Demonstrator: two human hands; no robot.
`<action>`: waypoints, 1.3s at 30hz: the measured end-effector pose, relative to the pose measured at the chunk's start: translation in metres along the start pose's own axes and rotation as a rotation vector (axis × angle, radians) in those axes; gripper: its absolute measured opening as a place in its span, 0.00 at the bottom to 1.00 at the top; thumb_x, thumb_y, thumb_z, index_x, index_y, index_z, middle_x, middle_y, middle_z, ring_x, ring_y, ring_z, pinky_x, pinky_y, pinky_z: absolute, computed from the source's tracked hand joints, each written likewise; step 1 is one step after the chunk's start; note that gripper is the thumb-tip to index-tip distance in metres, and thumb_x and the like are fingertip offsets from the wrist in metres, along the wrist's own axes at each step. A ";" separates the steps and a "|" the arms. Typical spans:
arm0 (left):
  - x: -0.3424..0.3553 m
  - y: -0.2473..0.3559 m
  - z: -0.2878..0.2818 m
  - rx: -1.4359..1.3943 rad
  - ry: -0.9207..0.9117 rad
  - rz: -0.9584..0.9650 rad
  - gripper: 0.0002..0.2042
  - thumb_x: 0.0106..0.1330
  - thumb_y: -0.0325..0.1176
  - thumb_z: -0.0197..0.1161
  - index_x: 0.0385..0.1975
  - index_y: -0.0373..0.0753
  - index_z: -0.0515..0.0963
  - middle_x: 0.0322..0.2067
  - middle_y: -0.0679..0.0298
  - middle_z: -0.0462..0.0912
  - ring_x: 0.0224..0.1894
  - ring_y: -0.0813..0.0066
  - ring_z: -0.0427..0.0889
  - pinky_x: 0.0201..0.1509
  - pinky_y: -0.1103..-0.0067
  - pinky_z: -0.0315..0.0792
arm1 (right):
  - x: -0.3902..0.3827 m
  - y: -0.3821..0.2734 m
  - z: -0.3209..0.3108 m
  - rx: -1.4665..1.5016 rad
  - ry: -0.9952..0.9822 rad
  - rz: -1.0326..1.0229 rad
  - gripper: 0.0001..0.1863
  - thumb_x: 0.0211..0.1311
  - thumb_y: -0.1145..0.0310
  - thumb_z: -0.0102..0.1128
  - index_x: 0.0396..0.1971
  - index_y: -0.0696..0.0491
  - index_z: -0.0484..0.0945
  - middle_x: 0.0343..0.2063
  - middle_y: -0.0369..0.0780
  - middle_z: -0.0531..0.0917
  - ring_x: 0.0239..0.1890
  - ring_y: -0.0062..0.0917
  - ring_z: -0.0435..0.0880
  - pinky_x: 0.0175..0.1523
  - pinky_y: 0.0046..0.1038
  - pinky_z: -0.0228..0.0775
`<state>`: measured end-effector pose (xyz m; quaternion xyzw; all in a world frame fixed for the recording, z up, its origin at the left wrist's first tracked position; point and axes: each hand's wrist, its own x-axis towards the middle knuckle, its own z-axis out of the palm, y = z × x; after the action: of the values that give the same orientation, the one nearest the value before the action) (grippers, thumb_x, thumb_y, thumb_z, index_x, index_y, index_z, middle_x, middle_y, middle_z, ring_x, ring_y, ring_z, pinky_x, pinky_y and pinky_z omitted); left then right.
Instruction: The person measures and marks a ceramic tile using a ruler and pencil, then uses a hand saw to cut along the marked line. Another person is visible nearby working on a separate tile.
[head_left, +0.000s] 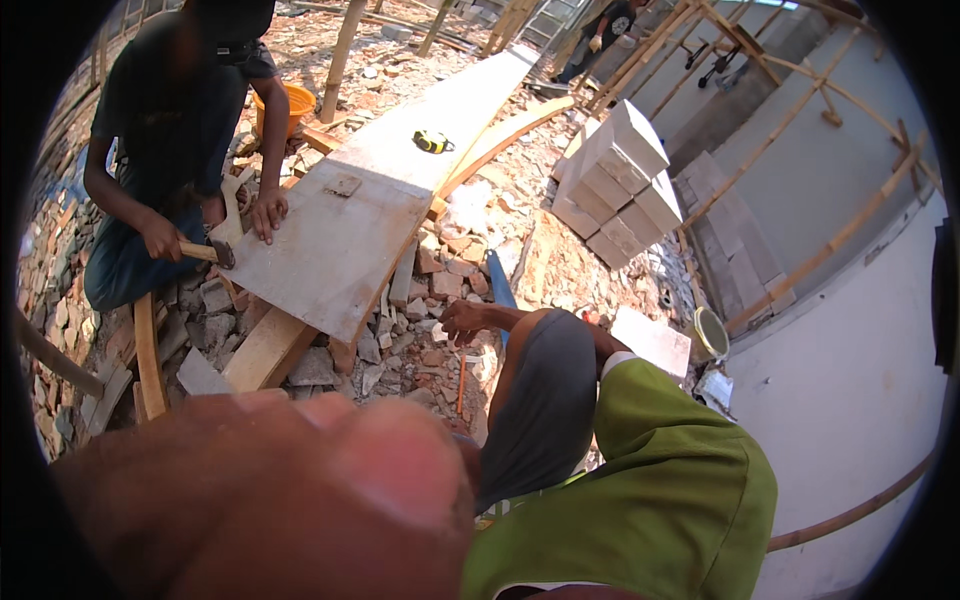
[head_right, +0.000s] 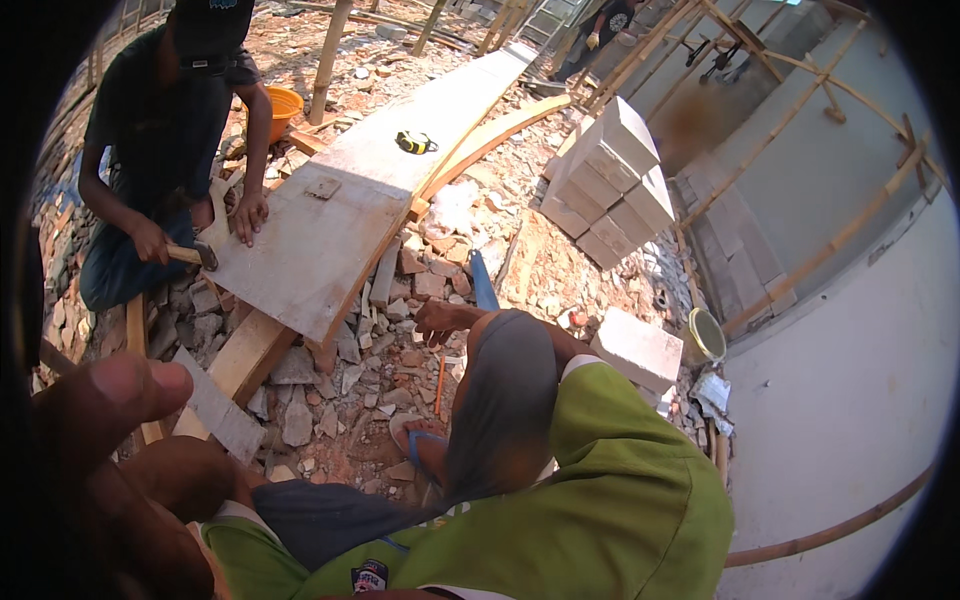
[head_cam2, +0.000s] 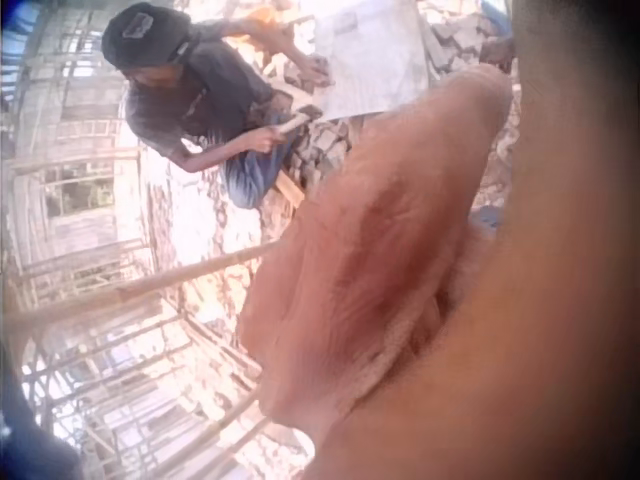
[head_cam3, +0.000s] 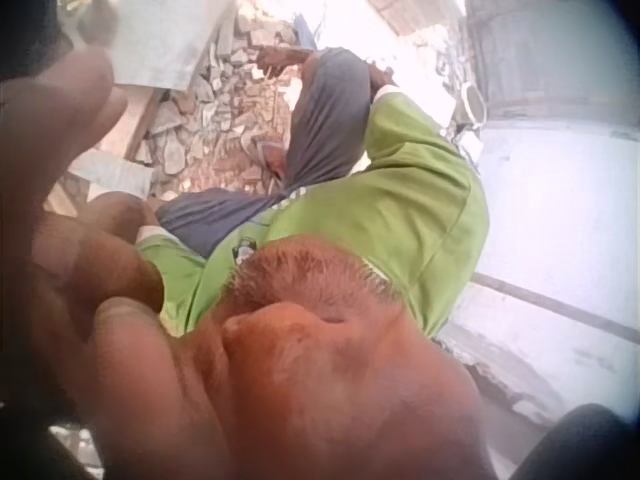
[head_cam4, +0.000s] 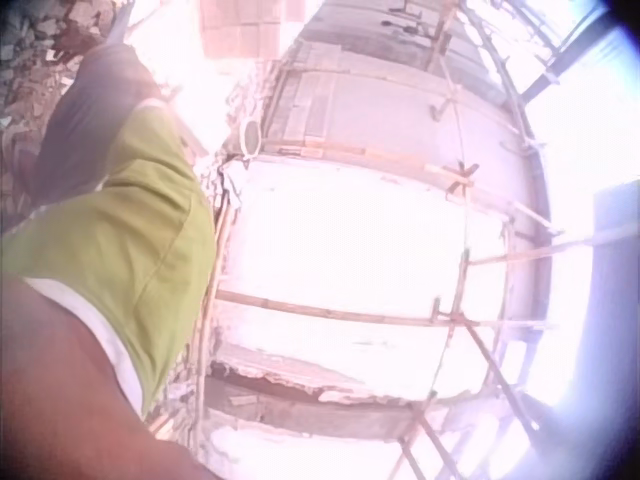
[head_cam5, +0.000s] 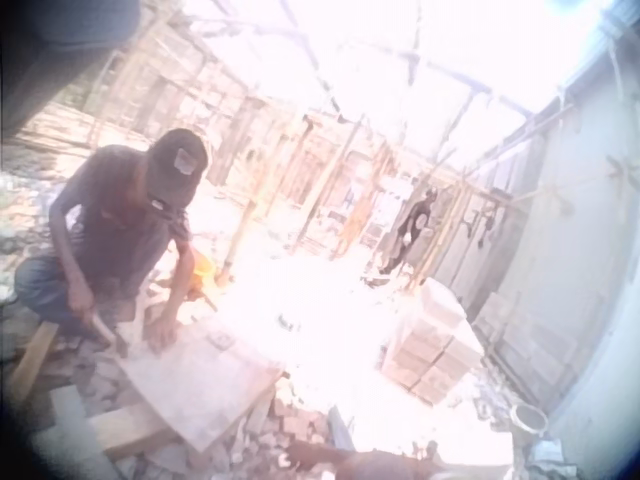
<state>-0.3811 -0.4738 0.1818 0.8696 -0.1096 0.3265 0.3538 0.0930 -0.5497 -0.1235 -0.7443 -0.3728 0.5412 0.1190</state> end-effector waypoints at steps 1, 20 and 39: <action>0.004 -0.001 -0.003 0.013 0.005 0.012 0.22 0.59 0.21 0.50 0.56 0.31 0.63 0.44 0.43 0.71 0.41 0.54 0.78 0.36 0.72 0.82 | 0.004 -0.004 -0.009 -0.007 0.006 -0.010 0.30 0.67 0.63 0.52 0.64 0.63 0.63 0.48 0.54 0.81 0.41 0.36 0.86 0.45 0.38 0.82; -0.011 0.002 -0.009 0.040 0.050 0.012 0.22 0.58 0.18 0.44 0.55 0.26 0.64 0.39 0.43 0.73 0.34 0.57 0.80 0.33 0.74 0.81 | 0.006 0.017 -0.008 -0.028 -0.006 0.036 0.30 0.67 0.62 0.52 0.64 0.64 0.63 0.48 0.54 0.81 0.41 0.36 0.86 0.45 0.38 0.82; -0.010 -0.006 -0.014 0.109 0.107 0.035 0.22 0.56 0.15 0.39 0.54 0.21 0.65 0.33 0.43 0.75 0.28 0.59 0.81 0.31 0.76 0.80 | 0.000 0.021 -0.007 0.022 0.054 0.008 0.33 0.67 0.63 0.53 0.65 0.68 0.59 0.45 0.54 0.82 0.38 0.35 0.87 0.41 0.34 0.84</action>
<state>-0.3927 -0.4599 0.1795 0.8668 -0.0877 0.3840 0.3057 0.1084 -0.5620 -0.1328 -0.7587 -0.3606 0.5256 0.1348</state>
